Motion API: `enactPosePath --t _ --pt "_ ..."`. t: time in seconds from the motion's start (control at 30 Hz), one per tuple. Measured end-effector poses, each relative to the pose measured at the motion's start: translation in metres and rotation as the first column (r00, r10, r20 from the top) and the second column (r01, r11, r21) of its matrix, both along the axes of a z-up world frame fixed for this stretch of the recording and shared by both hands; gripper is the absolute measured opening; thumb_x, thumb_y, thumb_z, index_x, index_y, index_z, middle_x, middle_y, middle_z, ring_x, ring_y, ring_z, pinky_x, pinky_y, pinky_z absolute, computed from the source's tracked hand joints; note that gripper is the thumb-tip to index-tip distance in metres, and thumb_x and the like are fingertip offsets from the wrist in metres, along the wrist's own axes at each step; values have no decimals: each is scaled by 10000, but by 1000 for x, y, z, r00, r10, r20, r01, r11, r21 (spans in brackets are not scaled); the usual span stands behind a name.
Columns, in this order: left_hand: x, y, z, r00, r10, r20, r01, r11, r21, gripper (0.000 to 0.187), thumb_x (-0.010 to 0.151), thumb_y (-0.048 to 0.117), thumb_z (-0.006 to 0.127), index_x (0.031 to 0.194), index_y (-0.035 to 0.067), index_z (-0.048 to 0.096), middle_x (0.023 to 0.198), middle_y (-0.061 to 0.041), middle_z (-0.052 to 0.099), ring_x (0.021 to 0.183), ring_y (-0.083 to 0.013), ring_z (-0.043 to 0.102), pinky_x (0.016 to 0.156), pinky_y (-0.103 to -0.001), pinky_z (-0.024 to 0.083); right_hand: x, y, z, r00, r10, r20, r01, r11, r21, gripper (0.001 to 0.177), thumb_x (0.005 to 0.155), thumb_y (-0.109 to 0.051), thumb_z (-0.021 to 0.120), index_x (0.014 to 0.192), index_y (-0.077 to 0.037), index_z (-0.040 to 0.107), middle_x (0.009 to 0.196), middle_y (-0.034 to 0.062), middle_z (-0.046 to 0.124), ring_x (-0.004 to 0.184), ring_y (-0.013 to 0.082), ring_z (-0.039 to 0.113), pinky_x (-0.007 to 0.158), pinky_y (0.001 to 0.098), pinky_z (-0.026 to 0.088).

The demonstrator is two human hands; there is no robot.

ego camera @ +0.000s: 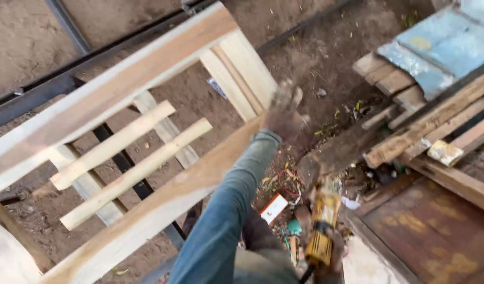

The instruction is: The recorder uses a power sander to smooth the surfaces of a large wooden frame structure in an outdoor workshop area.

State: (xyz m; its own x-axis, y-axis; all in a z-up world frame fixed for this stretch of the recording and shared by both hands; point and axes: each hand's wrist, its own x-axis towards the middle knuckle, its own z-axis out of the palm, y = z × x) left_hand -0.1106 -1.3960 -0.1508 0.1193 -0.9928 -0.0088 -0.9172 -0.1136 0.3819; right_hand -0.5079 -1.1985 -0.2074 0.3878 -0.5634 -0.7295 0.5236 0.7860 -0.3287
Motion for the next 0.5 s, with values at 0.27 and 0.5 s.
enactPosePath --t 0.27,0.5 --pt "46 -11 -27 820 569 58 -564 822 -86 961 1003 652 362 1584 -89 172 1679 -291 98 1587 -391 79 1288 -454 35 -39 -87 -15 991 135 -6 -135 985 -108 584 987 -374 653 1268 110 488 921 195 623 816 304 651 695 382 595" --pt "153 -24 -31 700 713 50 -707 701 -97 1006 979 681 460 1586 -60 151 1688 -285 73 1587 -393 45 1280 -485 18 -99 -105 -84 939 183 292 -207 977 54 666 875 -274 691 1417 2 419 1088 198 572 948 324 617 856 481 545"
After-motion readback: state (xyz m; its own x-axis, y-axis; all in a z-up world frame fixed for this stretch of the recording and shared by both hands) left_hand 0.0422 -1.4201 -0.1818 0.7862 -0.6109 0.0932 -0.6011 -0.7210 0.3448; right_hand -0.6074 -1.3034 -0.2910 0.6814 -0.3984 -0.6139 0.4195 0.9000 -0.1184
